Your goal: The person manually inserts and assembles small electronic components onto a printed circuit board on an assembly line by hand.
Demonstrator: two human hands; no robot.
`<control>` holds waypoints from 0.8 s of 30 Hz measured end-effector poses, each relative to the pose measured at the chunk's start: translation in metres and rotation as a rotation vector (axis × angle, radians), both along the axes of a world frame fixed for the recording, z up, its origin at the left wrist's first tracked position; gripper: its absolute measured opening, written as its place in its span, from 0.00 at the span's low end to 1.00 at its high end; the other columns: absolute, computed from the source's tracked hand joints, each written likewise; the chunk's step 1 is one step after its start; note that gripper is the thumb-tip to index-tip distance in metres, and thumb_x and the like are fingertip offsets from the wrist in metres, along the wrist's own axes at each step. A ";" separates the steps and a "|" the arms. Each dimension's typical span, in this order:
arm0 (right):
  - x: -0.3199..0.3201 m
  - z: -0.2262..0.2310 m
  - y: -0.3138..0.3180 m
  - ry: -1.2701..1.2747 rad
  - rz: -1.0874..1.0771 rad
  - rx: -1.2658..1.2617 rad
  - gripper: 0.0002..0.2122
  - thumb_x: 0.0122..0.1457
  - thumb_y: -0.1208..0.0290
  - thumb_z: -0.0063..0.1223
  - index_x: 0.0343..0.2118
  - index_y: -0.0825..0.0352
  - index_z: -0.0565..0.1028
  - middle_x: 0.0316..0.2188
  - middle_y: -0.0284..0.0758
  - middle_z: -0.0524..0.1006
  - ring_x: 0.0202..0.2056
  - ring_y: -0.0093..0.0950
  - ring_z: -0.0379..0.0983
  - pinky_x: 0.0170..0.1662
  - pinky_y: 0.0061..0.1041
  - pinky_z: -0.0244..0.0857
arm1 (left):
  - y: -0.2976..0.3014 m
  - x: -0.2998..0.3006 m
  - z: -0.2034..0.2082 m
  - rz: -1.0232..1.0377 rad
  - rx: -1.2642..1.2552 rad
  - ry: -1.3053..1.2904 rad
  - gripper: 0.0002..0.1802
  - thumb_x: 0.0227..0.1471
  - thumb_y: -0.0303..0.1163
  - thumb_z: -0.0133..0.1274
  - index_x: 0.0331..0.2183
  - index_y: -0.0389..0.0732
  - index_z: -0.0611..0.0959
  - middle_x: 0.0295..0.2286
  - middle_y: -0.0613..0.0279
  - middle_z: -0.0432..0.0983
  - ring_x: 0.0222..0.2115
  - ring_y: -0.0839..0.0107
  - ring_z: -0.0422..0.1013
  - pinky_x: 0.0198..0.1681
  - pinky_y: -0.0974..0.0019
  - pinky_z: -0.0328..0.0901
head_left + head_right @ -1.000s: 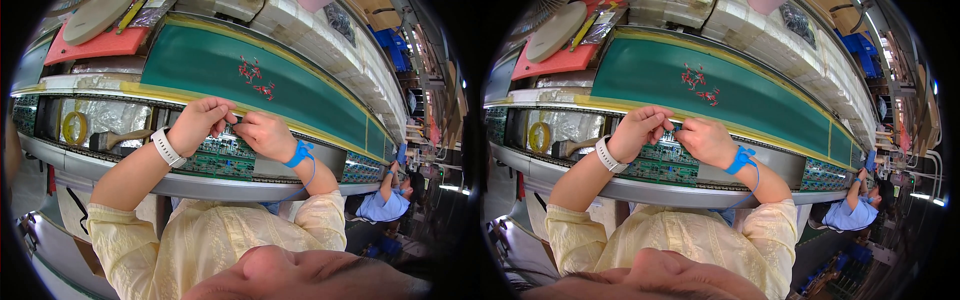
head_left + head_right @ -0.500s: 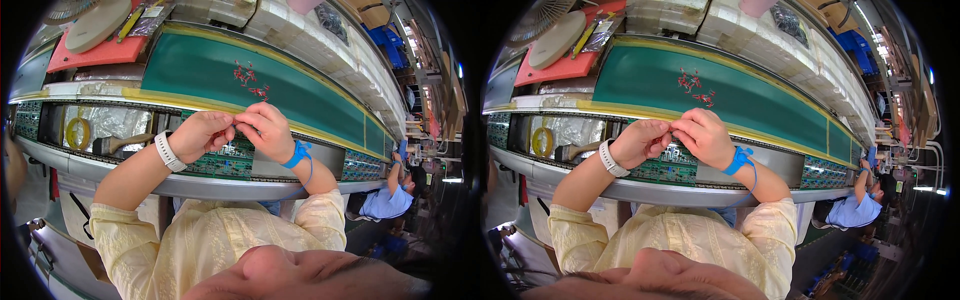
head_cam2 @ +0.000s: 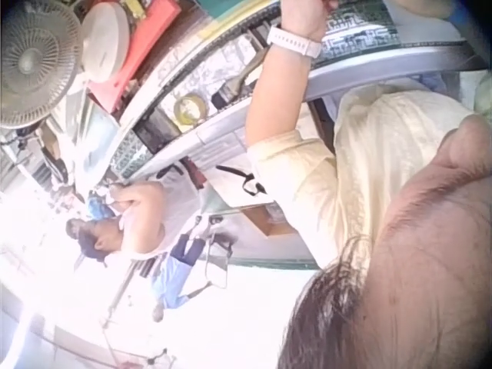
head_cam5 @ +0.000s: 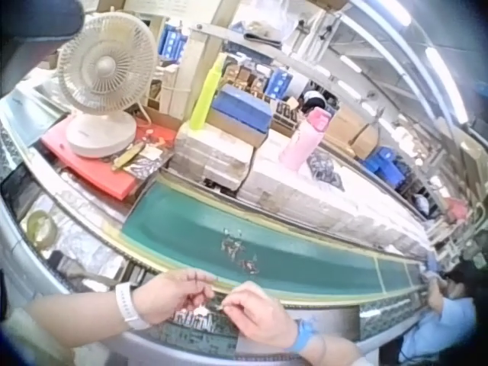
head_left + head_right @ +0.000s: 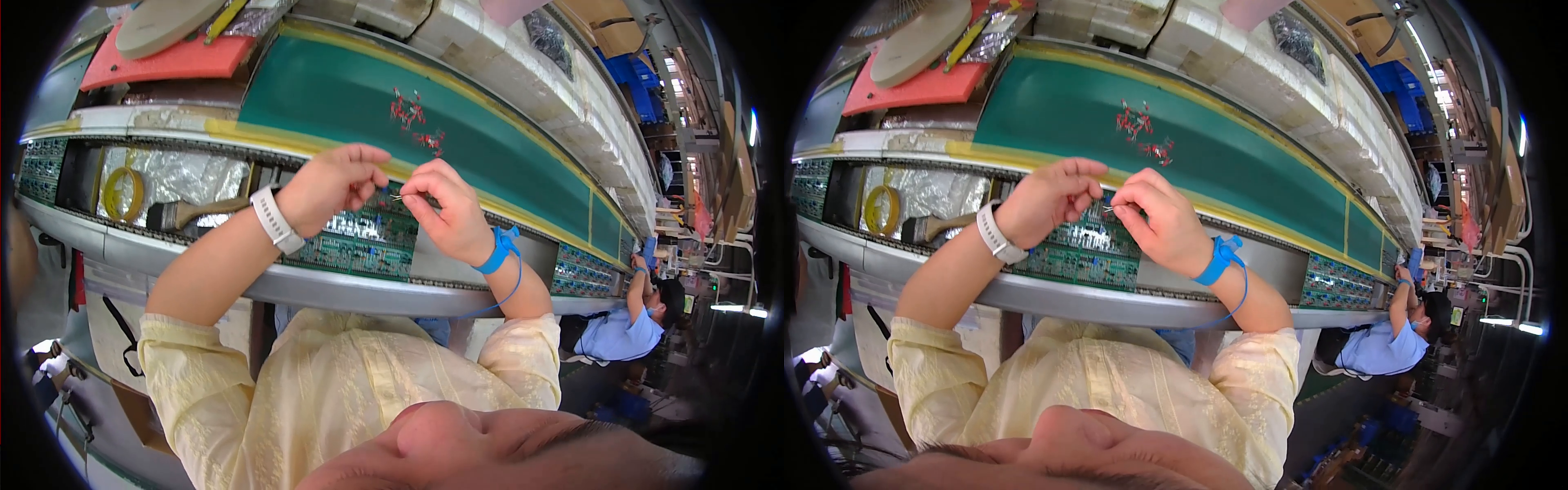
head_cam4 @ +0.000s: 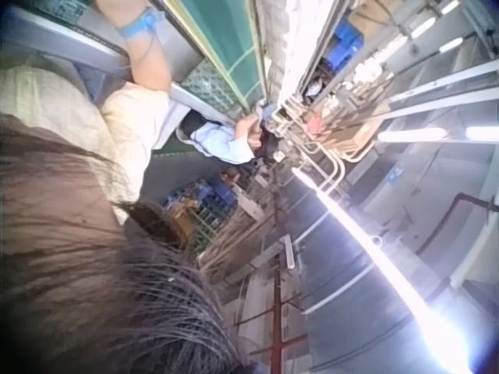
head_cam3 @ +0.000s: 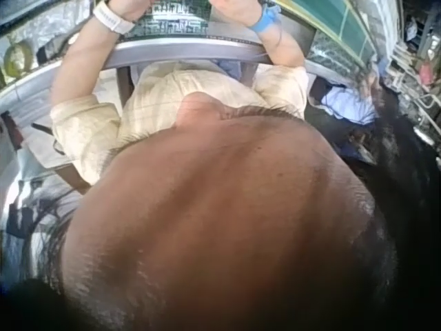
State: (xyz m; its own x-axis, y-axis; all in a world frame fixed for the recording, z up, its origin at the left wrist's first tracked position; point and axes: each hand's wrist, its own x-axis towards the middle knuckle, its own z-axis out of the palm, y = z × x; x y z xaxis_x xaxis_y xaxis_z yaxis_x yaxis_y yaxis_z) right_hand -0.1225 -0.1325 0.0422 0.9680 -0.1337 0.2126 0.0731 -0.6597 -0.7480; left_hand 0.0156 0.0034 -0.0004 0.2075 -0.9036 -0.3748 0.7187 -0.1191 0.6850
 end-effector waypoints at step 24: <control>-0.004 -0.024 0.008 0.133 0.305 -0.327 0.03 0.45 0.75 0.51 0.25 0.63 0.71 0.25 0.34 0.67 0.28 0.33 0.67 0.29 0.31 0.62 | -0.001 0.003 -0.001 0.060 0.040 -0.131 0.09 0.53 0.28 0.43 0.37 0.36 0.74 0.27 0.64 0.74 0.19 0.84 0.62 0.21 0.80 0.58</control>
